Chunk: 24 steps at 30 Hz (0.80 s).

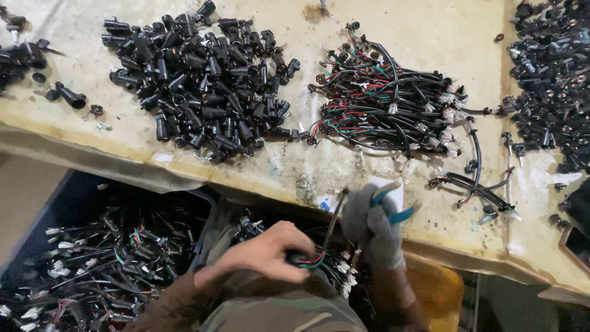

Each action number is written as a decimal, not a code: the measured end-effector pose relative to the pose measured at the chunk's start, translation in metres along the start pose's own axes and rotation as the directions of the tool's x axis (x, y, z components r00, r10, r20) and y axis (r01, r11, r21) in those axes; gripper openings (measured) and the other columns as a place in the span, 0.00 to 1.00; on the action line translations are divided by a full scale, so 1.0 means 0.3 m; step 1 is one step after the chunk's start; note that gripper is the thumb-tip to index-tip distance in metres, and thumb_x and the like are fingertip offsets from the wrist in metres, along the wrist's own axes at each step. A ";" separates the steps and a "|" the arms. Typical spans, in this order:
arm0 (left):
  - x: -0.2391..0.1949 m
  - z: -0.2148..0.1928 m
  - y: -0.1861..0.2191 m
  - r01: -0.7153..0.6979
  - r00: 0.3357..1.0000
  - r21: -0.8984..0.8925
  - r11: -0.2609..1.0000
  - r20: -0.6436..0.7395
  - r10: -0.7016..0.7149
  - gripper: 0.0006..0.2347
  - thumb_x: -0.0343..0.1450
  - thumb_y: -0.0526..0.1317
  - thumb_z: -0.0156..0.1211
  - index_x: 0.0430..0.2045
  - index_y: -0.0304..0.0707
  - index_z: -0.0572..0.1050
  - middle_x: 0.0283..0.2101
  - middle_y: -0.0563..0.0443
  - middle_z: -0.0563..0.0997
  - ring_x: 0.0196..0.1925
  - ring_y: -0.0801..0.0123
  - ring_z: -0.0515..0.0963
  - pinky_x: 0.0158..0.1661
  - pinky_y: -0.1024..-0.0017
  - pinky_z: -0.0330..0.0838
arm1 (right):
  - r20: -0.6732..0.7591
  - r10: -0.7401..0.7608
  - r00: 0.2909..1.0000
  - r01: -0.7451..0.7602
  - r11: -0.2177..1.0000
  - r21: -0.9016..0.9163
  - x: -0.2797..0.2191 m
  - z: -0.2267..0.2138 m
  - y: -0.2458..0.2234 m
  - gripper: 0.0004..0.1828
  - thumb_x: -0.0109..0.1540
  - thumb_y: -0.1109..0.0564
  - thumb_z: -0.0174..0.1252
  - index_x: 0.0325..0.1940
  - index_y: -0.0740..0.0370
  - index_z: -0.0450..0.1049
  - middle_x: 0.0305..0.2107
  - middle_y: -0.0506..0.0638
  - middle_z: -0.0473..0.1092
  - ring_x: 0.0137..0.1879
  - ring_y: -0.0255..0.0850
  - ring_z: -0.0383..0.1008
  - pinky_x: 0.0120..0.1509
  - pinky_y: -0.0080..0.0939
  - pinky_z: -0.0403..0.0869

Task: The person repeatedly picks up black cylindrical components and wire harnesses from a table, connects them by hand, and places the assembled units into a bin below. The process is continuous and repetitive throughout the clip.

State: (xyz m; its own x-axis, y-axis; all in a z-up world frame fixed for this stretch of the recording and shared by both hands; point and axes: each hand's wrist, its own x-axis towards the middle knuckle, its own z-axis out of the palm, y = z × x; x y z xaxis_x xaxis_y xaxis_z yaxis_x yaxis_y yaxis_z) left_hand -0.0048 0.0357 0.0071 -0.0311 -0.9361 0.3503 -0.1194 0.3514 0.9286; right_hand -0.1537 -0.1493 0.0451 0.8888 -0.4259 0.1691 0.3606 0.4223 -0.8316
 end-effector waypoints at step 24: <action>0.234 -0.387 -0.326 0.512 0.852 0.852 0.106 -0.489 -0.186 0.13 0.64 0.39 0.67 0.41 0.39 0.79 0.45 0.49 0.77 0.54 0.56 0.71 0.51 0.55 0.63 | -0.169 0.012 0.986 -0.168 -0.066 -0.984 0.109 -0.100 0.167 0.21 0.52 0.56 0.71 0.47 0.57 0.74 0.36 0.55 0.75 0.43 0.56 0.77 0.47 0.52 0.75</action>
State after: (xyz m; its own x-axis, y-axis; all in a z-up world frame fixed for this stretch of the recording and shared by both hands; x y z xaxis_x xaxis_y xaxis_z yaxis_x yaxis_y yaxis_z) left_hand 0.1200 -0.0629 -0.0449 0.4812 -0.8566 0.1861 -0.8742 -0.4534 0.1738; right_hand -0.1150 -0.1661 -0.0069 0.8325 -0.5499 0.0672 -0.4512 -0.7434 -0.4938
